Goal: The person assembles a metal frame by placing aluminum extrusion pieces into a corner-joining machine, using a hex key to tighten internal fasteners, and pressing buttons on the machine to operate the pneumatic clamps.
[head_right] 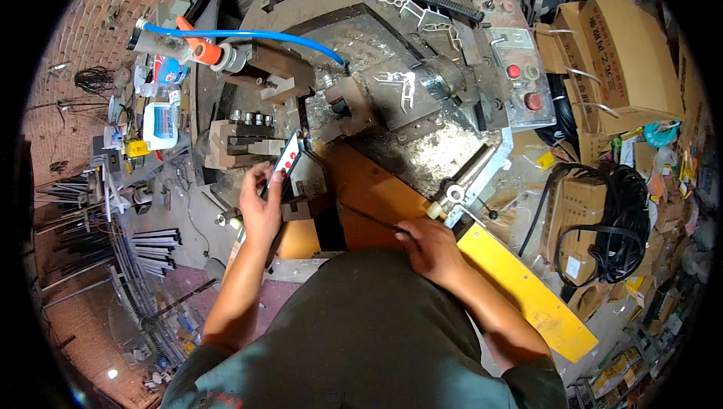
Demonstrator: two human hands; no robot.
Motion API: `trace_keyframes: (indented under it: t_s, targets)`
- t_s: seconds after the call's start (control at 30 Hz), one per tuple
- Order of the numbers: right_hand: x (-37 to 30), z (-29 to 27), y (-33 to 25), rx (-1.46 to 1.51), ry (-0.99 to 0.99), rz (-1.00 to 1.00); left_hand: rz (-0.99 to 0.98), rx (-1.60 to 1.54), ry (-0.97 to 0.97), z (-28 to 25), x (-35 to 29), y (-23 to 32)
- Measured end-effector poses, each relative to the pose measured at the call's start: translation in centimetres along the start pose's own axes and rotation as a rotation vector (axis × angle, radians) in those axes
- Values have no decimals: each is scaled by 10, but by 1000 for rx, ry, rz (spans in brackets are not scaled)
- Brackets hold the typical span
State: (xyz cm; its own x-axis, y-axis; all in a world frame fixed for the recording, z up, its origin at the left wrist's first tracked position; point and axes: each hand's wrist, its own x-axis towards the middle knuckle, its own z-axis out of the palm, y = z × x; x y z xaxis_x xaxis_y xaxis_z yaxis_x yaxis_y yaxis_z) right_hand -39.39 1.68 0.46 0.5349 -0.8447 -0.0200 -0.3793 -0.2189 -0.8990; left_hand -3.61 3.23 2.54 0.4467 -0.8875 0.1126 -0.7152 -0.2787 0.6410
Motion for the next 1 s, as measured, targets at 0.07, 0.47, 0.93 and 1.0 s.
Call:
trace_keyframes:
  t_s: [0.07, 0.47, 0.93, 1.0]
  targets:
    - [0, 8, 21, -42, -29, -20, -281, 134, -213, 0, -1, 5]
    - [2, 58, 62, -514, 121, -178, -161, 240, -350, 9, 38, 5]
    - [8, 67, 56, -596, 182, -151, -55, 170, -274, 15, 32, -11]
    - [1, 70, 57, -546, 30, -46, -66, 165, -282, 15, 31, -12]
